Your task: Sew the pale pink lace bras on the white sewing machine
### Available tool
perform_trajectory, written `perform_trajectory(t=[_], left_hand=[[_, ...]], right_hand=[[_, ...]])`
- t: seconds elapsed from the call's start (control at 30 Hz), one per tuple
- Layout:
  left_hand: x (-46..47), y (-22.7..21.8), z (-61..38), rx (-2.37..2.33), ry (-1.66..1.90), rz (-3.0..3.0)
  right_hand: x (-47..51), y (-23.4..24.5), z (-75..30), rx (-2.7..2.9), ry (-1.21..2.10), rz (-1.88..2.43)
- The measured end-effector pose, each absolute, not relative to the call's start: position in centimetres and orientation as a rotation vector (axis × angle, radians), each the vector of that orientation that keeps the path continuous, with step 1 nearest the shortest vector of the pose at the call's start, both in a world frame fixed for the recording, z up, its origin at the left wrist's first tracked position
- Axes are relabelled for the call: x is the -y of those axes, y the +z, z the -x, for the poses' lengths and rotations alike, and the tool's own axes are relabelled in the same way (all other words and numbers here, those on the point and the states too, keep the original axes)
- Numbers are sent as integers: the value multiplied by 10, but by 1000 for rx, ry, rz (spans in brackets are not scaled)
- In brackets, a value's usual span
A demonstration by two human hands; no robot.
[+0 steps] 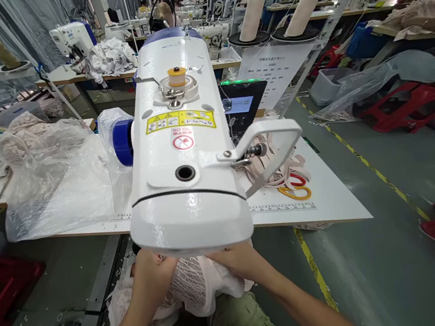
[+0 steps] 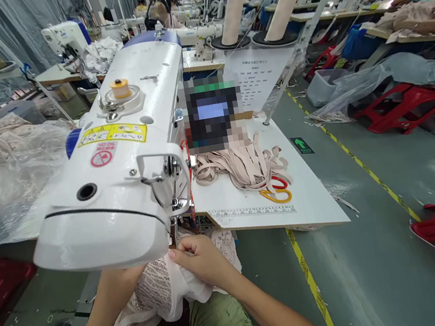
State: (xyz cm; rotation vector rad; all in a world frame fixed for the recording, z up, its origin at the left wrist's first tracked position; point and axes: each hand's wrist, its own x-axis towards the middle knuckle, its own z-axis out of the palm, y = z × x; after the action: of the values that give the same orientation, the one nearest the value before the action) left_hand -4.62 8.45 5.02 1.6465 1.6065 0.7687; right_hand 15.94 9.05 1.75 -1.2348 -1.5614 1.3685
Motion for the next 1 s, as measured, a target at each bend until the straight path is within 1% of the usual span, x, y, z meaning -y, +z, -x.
perform_trajectory(t=[0.2, 0.47, 0.7, 0.87, 1.0], left_hand=[[-98, 51, 48, -1569, 886, -1713], [-98, 36, 60, -1609, 856, -1789], [-98, 29, 70, -1621, 868, -1720], [-74, 4, 75, -1751, 954, -1528], [-37, -37, 75, -1657, 1083, -1433]], right_hand=[[-101, 20, -163, 1584, 1409, 1233], [-105, 21, -164, 1568, 1407, 1189], [-95, 3, -168, 1520, 1416, 1210], [-91, -10, -175, 1497, 1436, 1234], [-86, -15, -181, 1477, 1467, 1240]])
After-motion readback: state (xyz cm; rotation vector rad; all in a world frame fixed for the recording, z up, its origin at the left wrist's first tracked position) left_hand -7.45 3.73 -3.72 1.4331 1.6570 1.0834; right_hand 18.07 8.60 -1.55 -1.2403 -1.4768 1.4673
